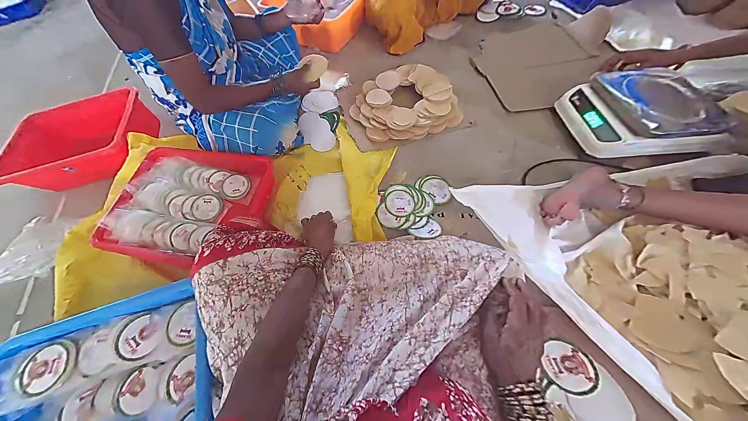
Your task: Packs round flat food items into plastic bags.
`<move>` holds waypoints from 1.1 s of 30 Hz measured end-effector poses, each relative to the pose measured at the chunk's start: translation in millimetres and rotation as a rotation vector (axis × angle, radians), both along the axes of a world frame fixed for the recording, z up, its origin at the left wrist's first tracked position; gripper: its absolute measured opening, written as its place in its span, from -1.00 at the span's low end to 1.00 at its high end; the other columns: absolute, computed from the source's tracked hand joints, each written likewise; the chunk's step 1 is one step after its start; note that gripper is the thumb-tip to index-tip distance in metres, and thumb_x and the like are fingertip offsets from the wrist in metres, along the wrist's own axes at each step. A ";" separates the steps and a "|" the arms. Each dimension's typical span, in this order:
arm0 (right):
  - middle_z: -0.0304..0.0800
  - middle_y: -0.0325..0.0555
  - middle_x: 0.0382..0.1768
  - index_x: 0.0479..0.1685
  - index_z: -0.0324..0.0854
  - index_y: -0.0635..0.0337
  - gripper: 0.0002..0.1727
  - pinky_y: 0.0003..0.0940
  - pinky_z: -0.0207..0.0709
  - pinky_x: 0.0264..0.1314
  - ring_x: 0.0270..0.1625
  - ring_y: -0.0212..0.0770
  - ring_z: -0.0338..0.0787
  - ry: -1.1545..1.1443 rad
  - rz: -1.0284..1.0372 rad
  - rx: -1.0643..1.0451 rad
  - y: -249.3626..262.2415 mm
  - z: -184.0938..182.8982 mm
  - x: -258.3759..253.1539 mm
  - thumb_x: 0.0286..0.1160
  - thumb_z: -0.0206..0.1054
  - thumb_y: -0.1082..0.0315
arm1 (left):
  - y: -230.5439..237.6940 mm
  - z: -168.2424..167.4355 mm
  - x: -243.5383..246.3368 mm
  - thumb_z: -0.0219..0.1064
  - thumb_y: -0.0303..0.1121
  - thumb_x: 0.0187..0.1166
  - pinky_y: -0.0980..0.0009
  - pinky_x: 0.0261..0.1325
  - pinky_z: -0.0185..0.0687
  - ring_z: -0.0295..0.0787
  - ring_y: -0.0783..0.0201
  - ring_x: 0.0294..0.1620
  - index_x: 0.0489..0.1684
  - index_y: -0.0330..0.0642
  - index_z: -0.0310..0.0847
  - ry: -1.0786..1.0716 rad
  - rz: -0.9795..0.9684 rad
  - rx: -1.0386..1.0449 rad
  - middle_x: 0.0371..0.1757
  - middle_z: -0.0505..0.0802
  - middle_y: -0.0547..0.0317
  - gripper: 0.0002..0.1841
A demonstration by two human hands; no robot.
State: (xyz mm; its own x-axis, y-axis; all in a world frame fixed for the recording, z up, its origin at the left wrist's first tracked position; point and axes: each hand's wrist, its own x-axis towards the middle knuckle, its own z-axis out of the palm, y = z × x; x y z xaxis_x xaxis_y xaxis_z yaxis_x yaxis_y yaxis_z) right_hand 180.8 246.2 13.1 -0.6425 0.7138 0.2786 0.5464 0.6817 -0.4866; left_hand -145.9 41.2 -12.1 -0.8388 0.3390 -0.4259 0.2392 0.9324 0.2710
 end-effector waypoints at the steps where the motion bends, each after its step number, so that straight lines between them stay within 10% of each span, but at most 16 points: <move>1: 0.45 0.51 0.56 0.47 0.53 0.47 -0.32 0.50 0.26 0.46 0.56 0.58 0.46 0.014 -0.004 0.010 0.7 -1.4 -1.2 0.57 0.01 0.06 | -0.7 2.7 0.7 0.09 -0.21 0.82 -0.21 0.70 0.07 0.59 -0.08 0.52 0.34 -0.22 0.67 0.007 0.018 0.017 0.35 0.78 -0.12 -0.62; 9: 0.47 0.52 0.54 0.45 0.54 0.48 -0.33 0.49 0.26 0.47 0.57 0.59 0.45 0.035 -0.006 -0.005 1.4 0.8 1.8 0.56 0.04 0.08 | -14.1 24.0 15.6 0.11 -0.31 0.80 -0.37 0.78 -0.37 0.60 -0.09 0.54 0.25 -0.24 0.77 0.321 0.148 0.466 0.27 0.86 -0.04 -0.66; 13: 0.54 0.48 0.48 0.36 0.61 0.47 -0.35 0.46 0.23 0.52 0.57 0.53 0.47 0.102 0.089 -0.009 -0.6 12.4 -7.5 0.41 0.12 0.11 | -27.0 58.7 41.2 0.24 -0.41 0.58 -0.47 0.69 -0.23 0.81 -0.07 0.17 -0.11 -0.39 0.79 0.457 0.123 0.798 -0.10 0.91 -0.09 -0.76; 18: 0.55 0.26 0.55 0.48 0.53 0.41 -0.12 -0.02 0.33 0.70 0.68 0.04 0.46 0.359 0.414 -0.425 -35.6 62.0 -53.5 0.44 0.34 -0.25 | -39.5 108.4 103.0 0.30 -0.37 0.50 -0.02 0.80 0.09 0.83 0.37 0.15 -0.26 -0.27 0.77 0.426 -0.164 1.096 -0.13 0.92 0.16 -0.83; 23: 0.90 -0.19 -0.22 -0.10 0.81 0.24 -0.66 -0.41 0.73 0.06 -0.09 -0.46 0.84 0.385 0.747 -0.649 -70.6 99.9 -81.5 0.53 0.44 0.09 | -45.1 112.2 148.5 0.28 -0.24 0.63 0.07 0.84 0.10 0.76 0.54 0.28 -0.16 0.10 0.74 0.386 -0.336 1.161 0.04 0.92 0.47 -0.90; 29: 0.92 -0.07 -0.15 -0.09 0.82 0.28 -0.82 -0.46 0.74 0.09 -0.07 -0.37 0.88 0.447 0.878 -0.469 -78.7 117.6 -67.1 0.61 0.31 0.43 | -58.6 103.3 154.8 -0.06 0.44 0.59 0.24 0.28 0.78 0.85 0.16 0.22 0.53 -0.23 0.50 -0.325 -0.092 1.379 0.22 0.88 0.06 -0.10; 33: 0.90 0.00 -0.06 -0.08 0.80 0.23 -0.80 -0.45 0.74 0.18 0.05 -0.26 0.88 0.512 0.962 -0.339 -79.0 116.6 -57.8 0.64 0.22 0.52 | -61.8 105.4 157.4 0.33 0.08 0.60 0.44 0.03 0.78 0.85 0.39 -0.04 0.31 -0.09 0.76 -0.778 -0.091 1.470 0.05 0.91 0.15 -0.49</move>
State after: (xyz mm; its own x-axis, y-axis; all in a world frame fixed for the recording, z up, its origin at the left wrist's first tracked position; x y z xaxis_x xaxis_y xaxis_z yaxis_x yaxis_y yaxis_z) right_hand 123.0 167.2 129.8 -0.8303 0.0748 0.5522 -0.4473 0.5016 -0.7405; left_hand 11.5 -20.6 93.3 -0.5496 0.8354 0.0008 -0.3288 -0.2171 0.9191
